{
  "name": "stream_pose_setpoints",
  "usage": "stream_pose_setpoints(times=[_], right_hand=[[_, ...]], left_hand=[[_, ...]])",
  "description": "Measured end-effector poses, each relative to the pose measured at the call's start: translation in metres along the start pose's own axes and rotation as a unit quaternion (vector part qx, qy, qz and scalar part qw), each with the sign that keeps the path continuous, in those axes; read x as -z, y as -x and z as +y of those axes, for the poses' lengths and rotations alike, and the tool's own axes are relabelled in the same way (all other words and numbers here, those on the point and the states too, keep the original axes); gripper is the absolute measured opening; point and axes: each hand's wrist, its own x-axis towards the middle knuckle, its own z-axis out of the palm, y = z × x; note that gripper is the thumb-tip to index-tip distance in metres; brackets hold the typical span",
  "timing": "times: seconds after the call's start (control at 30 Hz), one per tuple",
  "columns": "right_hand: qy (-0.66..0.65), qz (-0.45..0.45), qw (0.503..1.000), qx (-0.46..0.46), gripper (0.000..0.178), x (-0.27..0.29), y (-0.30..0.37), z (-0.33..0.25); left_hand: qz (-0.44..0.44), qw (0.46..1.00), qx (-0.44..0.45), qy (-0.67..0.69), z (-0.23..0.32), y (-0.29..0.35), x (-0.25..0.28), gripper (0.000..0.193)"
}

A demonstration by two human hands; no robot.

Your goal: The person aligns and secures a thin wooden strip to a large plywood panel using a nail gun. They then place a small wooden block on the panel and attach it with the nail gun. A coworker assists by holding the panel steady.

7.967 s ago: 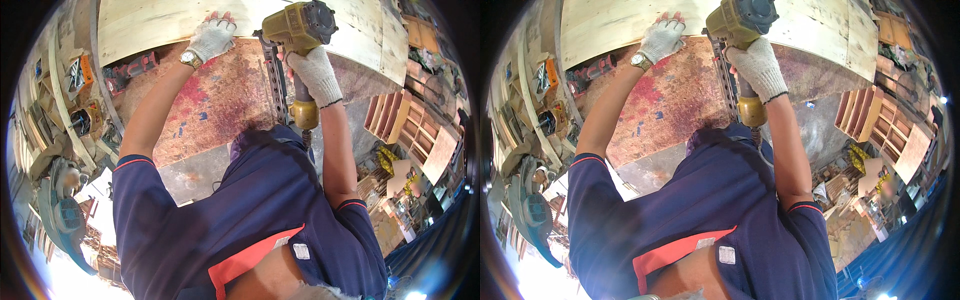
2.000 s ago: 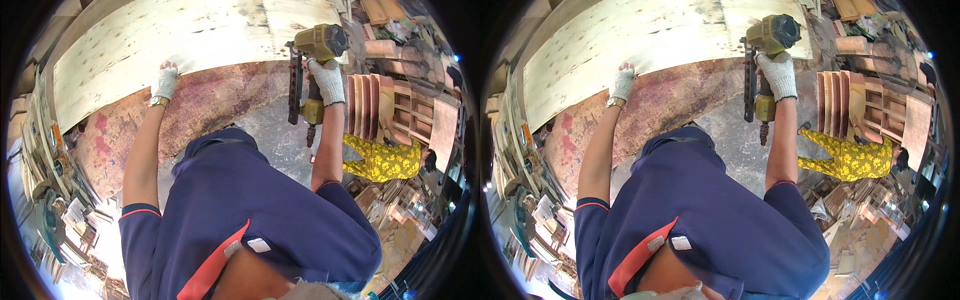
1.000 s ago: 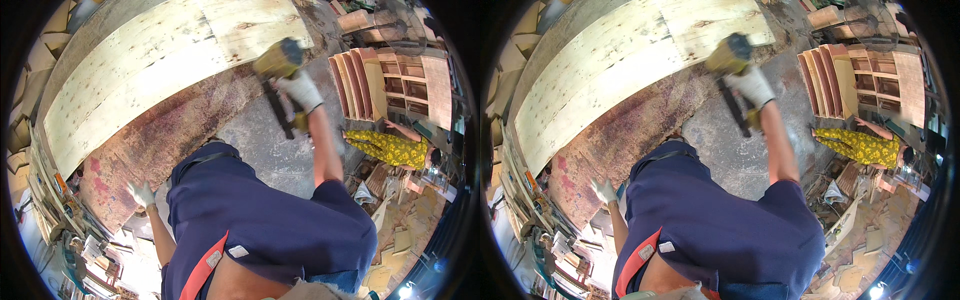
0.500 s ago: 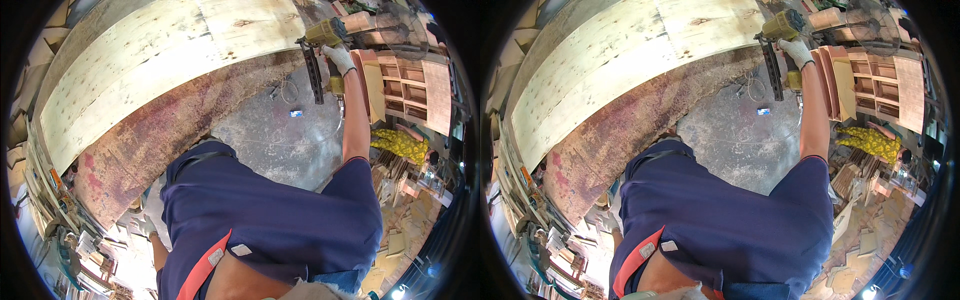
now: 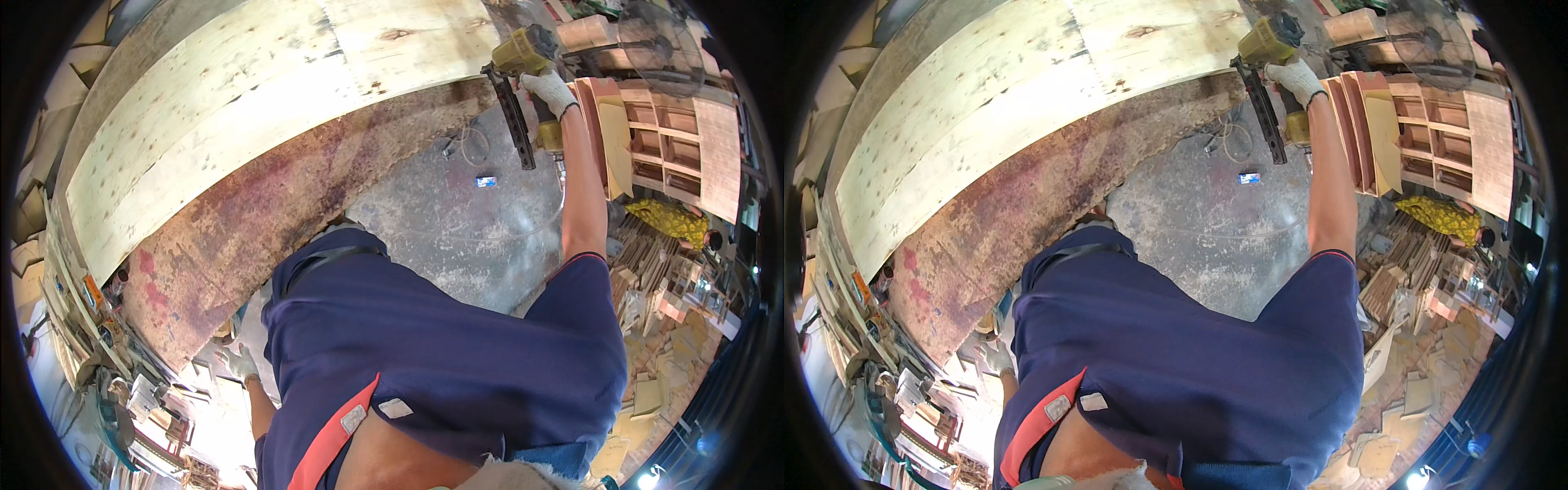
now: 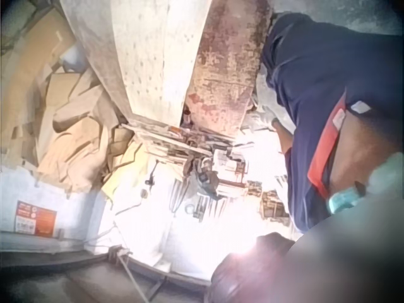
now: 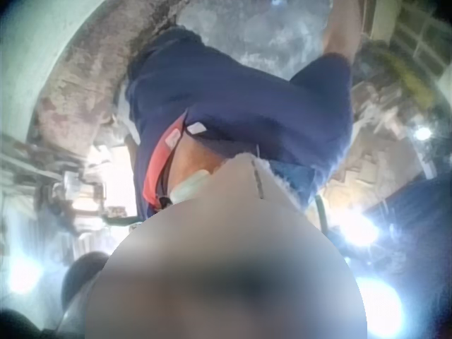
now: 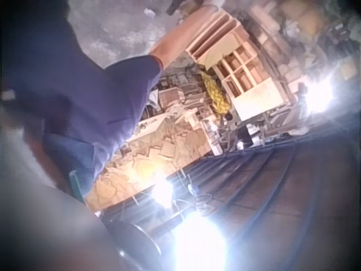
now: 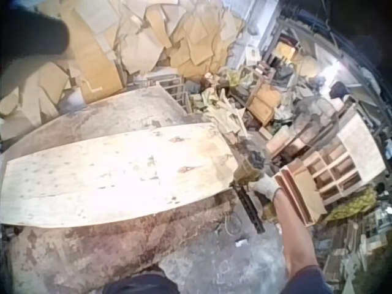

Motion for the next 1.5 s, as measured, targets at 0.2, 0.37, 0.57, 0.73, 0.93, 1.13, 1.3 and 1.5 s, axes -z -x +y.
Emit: stream_pose_setpoints(times=[0.2,0.37,0.57,0.73,0.93,1.13,1.3,1.5], right_hand=[[0.008,0.005,1.000,0.016,0.019,-0.008,0.001,-0.011],[-0.070,0.036,0.997,0.021,0.011,-0.037,0.030,-0.043],[-0.158,-0.011,0.987,0.016,0.011,-0.087,0.068,-0.071],[-0.094,-0.019,0.995,-0.016,0.013,-0.105,0.077,-0.088],[-0.129,-0.047,0.990,0.001,0.018,-0.129,0.087,-0.099],[-0.136,-0.061,0.989,0.006,0.018,-0.149,0.074,-0.094],[-0.146,-0.068,0.987,0.009,0.021,-0.151,0.066,-0.091],[-0.109,-0.083,0.991,-0.007,0.023,-0.155,0.064,-0.098]], left_hand=[[0.037,0.999,0.016,0.027,0.005,-0.001,0.000,0.083],[0.040,0.997,0.036,0.050,0.006,0.015,0.003,0.080],[0.031,0.997,0.034,0.059,0.010,0.020,0.015,0.080],[0.034,0.997,0.025,0.059,0.009,0.016,0.013,0.079],[0.032,0.997,0.007,0.072,0.010,0.011,0.004,0.077],[0.069,0.993,-0.028,0.091,0.016,0.014,0.005,0.078],[0.029,0.997,0.019,0.074,0.011,0.026,-0.001,0.082],[0.026,0.997,0.014,0.066,0.011,0.030,-0.017,0.083]])
